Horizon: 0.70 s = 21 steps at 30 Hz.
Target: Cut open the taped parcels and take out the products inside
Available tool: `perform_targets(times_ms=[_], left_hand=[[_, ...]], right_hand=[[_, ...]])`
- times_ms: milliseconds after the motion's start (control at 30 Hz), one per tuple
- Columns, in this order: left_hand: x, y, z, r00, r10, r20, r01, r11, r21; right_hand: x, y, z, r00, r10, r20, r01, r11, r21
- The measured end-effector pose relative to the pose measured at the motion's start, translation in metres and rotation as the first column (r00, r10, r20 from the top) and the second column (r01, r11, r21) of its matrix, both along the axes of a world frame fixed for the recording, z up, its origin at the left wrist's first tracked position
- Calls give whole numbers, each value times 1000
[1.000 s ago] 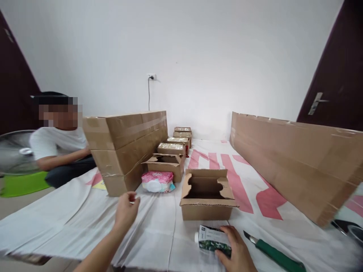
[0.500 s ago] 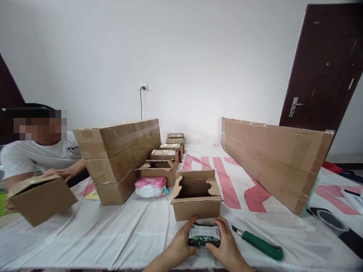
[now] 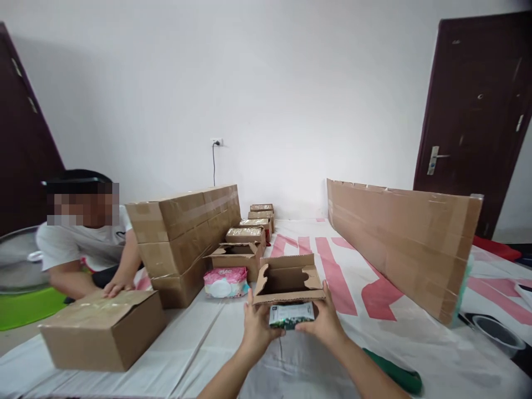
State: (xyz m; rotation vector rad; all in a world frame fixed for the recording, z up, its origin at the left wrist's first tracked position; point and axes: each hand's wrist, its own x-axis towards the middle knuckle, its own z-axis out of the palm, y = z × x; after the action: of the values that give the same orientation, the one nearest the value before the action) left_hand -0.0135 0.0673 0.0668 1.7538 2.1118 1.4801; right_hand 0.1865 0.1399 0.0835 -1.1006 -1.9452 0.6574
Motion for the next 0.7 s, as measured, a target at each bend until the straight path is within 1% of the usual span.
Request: perform_targets(times_ms=[33,100,200,300,367,433,533,600,667,700], left_hand=[[-5,17,8,998,-55,43,55,998,-5],[-15,51,24,991,-117,64,117,993,-8],[-25,97,45,990,-132,57,132,991,-7],[-27,124,57,990,-133,49,134,991,-8],[-25,131,59,990,-137,40,137,991,-4],[-22,127,58,988,-149,29,148,989,5],[-19,103,48,986,-166,6,166,985,36],[-18,78,35,989,-149,-26,150,985,90],[-18,48,17,994,-92,-62,102,979,177],[-19,33,6,996,-62,-62,73,978,197]], right_hand=[[-6,14,9,1000,16,-19,-16,1000,-13],[-17,44,23,999,23,-44,-23,1000,-9],[-26,82,38,998,-17,-68,19,1000,20],[-28,107,43,996,-42,-84,46,998,46],[-27,113,43,995,-49,-90,55,996,67],[-25,111,40,994,-58,-94,67,993,95],[-22,90,33,993,-66,-95,80,986,148],[-20,65,24,994,-54,-95,71,980,188],[-19,36,8,996,-11,-90,36,959,281],[-18,21,-2,996,10,-90,21,941,338]])
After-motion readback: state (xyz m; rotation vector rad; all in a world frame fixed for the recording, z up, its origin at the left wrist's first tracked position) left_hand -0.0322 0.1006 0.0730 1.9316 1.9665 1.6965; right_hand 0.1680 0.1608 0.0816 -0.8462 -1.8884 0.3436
